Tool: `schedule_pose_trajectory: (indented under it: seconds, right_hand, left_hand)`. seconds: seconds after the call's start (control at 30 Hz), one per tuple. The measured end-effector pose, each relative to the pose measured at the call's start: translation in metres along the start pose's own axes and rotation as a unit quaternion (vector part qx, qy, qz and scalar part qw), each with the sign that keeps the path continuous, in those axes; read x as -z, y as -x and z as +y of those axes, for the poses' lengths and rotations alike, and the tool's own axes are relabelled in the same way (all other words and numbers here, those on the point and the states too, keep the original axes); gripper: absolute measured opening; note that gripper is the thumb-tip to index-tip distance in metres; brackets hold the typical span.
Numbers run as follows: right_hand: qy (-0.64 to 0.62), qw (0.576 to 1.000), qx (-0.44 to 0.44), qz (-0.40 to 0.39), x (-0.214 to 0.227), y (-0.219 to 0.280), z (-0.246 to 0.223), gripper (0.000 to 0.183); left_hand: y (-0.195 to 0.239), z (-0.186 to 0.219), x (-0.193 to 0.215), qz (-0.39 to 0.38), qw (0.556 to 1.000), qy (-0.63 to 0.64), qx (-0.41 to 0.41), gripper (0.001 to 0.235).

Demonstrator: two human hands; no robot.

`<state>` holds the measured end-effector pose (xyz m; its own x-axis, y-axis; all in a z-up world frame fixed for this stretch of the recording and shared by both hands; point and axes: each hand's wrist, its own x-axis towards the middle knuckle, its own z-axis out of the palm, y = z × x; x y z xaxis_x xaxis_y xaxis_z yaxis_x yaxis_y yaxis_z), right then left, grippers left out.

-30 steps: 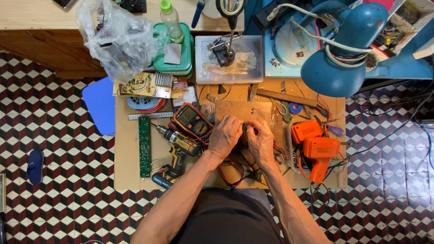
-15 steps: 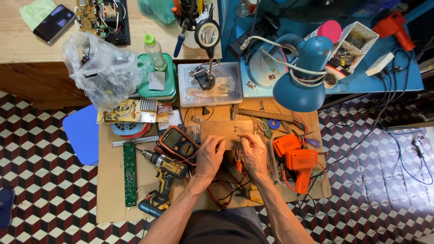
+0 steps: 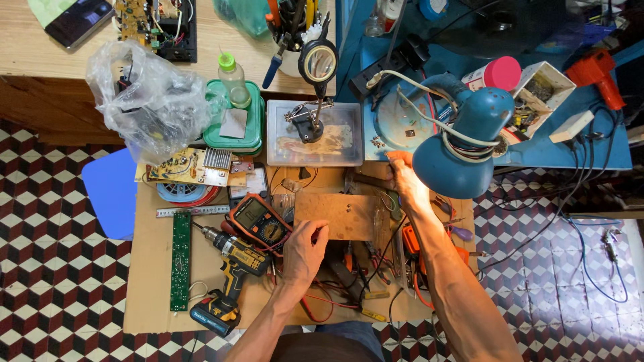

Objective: The person uses a heat gun on a green circuit board, then sets it down and picks up a multimeter to test small components. They handle several small cylindrical parts, connecting them to the multimeter probes and placing them on the workbench.

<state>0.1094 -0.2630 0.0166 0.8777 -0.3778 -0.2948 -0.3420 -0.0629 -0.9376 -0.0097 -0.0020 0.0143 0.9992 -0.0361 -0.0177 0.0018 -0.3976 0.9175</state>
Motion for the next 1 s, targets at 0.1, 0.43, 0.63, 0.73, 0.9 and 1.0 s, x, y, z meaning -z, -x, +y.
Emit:
schedule_pose_trajectory:
  seconds: [0.1,0.43,0.63,0.73,0.9,1.0]
  right_hand:
    - [0.073,0.997,-0.025,-0.026,-0.009,0.001,0.0,0.021]
    - [0.021,0.998,-0.03,0.056,0.025,-0.017,0.016,0.022]
    - [0.064,0.997,0.002,0.047,0.033,-0.031,0.031,0.025]
    - [0.069,0.996,0.006,0.05,0.035,-0.031,0.033,0.025]
    - [0.297,0.929,0.208,0.079,0.043,-0.019,0.032,0.022]
    - [0.201,0.971,0.098,0.09,0.04,-0.006,0.023,0.025]
  left_hand:
    - [-0.001,0.001,0.0,0.001,1.0,0.005,0.004,0.016]
    - [-0.005,0.0,-0.003,0.016,1.0,-0.013,0.018,0.015]
    - [-0.001,-0.006,-0.006,0.007,1.0,-0.016,0.022,0.015]
    - [-0.002,-0.007,-0.005,0.005,1.0,-0.016,0.017,0.016]
    - [-0.001,-0.006,-0.003,0.006,1.0,-0.02,0.011,0.015]
    - [-0.003,-0.003,-0.001,-0.003,1.0,-0.02,0.017,0.015]
